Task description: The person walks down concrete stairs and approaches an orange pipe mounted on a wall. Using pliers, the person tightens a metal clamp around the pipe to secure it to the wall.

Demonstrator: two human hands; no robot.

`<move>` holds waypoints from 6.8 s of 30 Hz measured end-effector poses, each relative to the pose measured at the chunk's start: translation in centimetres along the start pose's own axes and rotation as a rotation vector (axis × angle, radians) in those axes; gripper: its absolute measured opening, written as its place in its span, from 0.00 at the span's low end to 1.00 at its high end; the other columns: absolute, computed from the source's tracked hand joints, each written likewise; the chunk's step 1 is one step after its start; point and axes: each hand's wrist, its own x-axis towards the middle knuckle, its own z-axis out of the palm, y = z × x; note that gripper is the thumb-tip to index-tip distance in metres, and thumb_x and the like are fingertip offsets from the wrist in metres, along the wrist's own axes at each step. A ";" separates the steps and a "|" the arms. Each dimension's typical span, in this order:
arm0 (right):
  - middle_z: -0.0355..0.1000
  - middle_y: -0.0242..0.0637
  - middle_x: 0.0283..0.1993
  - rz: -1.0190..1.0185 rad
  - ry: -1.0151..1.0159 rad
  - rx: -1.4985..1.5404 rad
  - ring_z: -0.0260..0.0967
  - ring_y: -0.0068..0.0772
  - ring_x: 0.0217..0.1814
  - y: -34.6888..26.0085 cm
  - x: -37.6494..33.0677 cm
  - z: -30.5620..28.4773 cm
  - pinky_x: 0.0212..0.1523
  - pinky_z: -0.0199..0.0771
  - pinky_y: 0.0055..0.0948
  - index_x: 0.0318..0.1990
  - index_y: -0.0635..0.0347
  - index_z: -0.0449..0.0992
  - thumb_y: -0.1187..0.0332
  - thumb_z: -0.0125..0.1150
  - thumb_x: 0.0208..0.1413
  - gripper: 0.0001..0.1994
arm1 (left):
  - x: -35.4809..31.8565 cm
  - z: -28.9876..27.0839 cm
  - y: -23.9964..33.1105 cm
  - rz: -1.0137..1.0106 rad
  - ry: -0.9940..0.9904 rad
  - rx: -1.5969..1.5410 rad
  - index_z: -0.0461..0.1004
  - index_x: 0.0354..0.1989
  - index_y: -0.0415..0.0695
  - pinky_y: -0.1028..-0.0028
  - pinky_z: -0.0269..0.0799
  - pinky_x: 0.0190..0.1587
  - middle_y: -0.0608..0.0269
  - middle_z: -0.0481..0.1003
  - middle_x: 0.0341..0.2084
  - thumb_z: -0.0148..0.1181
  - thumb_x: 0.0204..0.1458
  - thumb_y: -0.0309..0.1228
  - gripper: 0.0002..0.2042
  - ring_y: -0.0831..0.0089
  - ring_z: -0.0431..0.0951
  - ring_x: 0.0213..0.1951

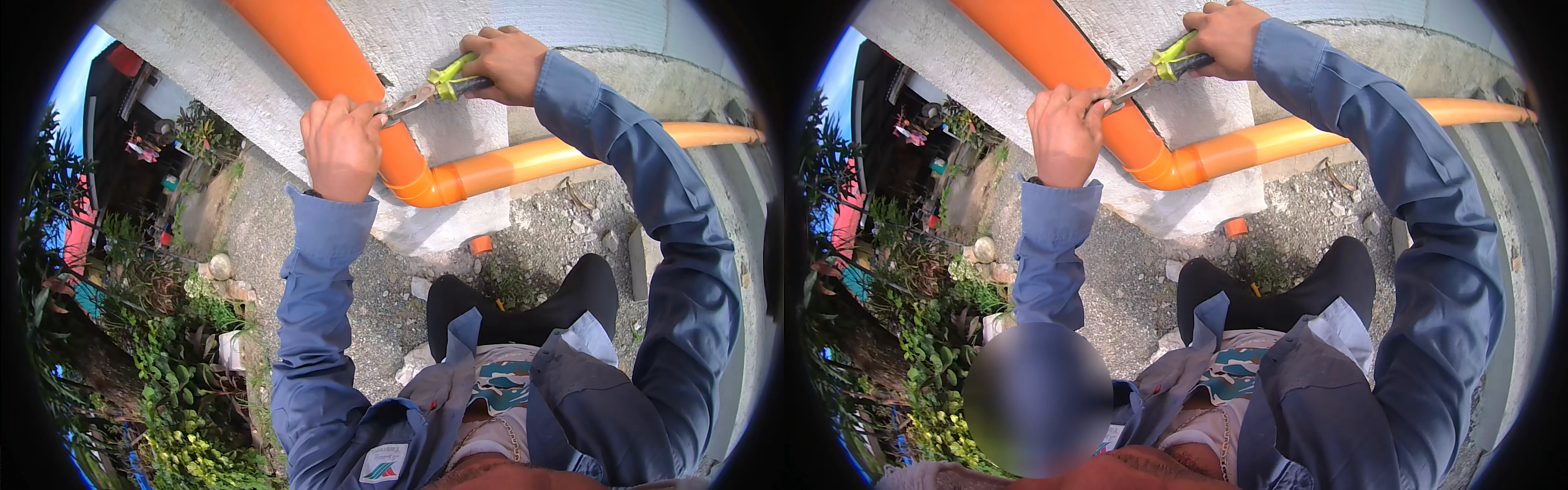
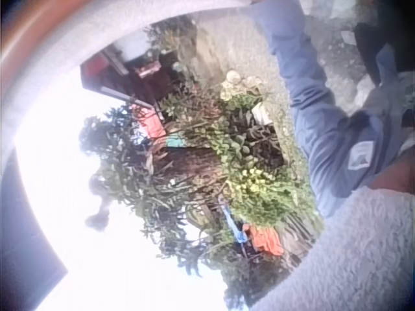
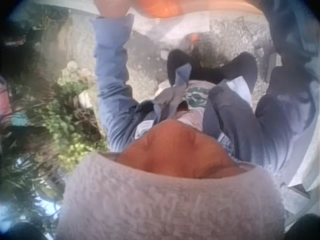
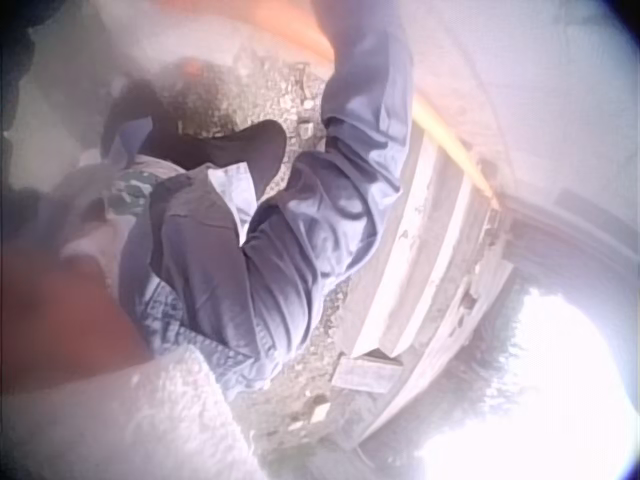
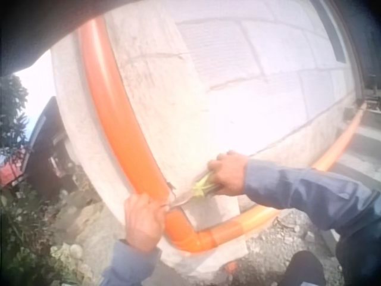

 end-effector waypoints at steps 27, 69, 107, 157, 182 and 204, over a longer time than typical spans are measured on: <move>0.76 0.50 0.38 0.082 -0.133 0.195 0.76 0.61 0.42 1.6 1.2 1.3 0.43 0.77 0.50 0.41 0.62 0.75 0.61 0.78 0.45 0.21 | -0.1 0.4 -0.8 0.079 0.094 -0.104 0.86 0.37 0.49 0.64 0.63 0.50 0.67 0.71 0.28 0.71 0.49 0.29 0.07 0.64 0.69 0.37; 0.72 0.41 0.49 0.285 -0.133 -0.160 0.72 0.43 0.52 -2.3 -1.2 2.5 0.48 0.81 0.41 0.70 0.49 0.65 0.64 0.73 0.54 0.36 | -0.1 0.1 -0.9 0.070 0.011 -0.063 0.85 0.40 0.50 0.60 0.63 0.54 0.66 0.71 0.31 0.67 0.53 0.30 0.07 0.61 0.69 0.43; 0.76 0.40 0.44 0.239 -0.139 -0.007 0.77 0.47 0.51 -0.6 0.7 2.2 0.47 0.81 0.44 0.50 0.52 0.77 0.66 0.74 0.48 0.21 | 0.0 -0.1 -0.4 0.013 -0.037 -0.063 0.85 0.41 0.50 0.61 0.63 0.56 0.65 0.71 0.32 0.69 0.50 0.30 0.09 0.60 0.69 0.44; 0.73 0.54 0.43 1.006 0.906 1.152 0.75 0.50 0.41 -22.4 -1.4 8.1 0.45 0.76 0.43 0.57 0.71 0.63 0.65 0.68 0.54 0.28 | -1.8 -2.1 -0.4 -0.559 -0.341 -0.072 0.86 0.40 0.45 0.56 0.75 0.33 0.46 0.78 0.20 0.64 0.59 0.48 0.17 0.45 0.81 0.28; 0.75 0.64 0.42 1.056 0.580 1.283 0.78 0.64 0.45 -25.1 0.8 8.4 0.47 0.77 0.47 0.58 0.74 0.60 0.58 0.69 0.56 0.33 | -1.2 -2.8 -1.0 -0.510 -0.389 -0.100 0.84 0.34 0.42 0.54 0.73 0.31 0.43 0.77 0.20 0.63 0.59 0.47 0.18 0.42 0.79 0.28; 0.76 0.62 0.37 1.098 0.429 1.273 0.78 0.64 0.38 -27.1 3.6 6.4 0.40 0.77 0.52 0.49 0.73 0.60 0.55 0.73 0.52 0.33 | -1.3 -2.8 -3.6 -0.423 -0.454 -0.215 0.83 0.37 0.39 0.57 0.72 0.31 0.45 0.76 0.20 0.61 0.61 0.43 0.17 0.45 0.77 0.26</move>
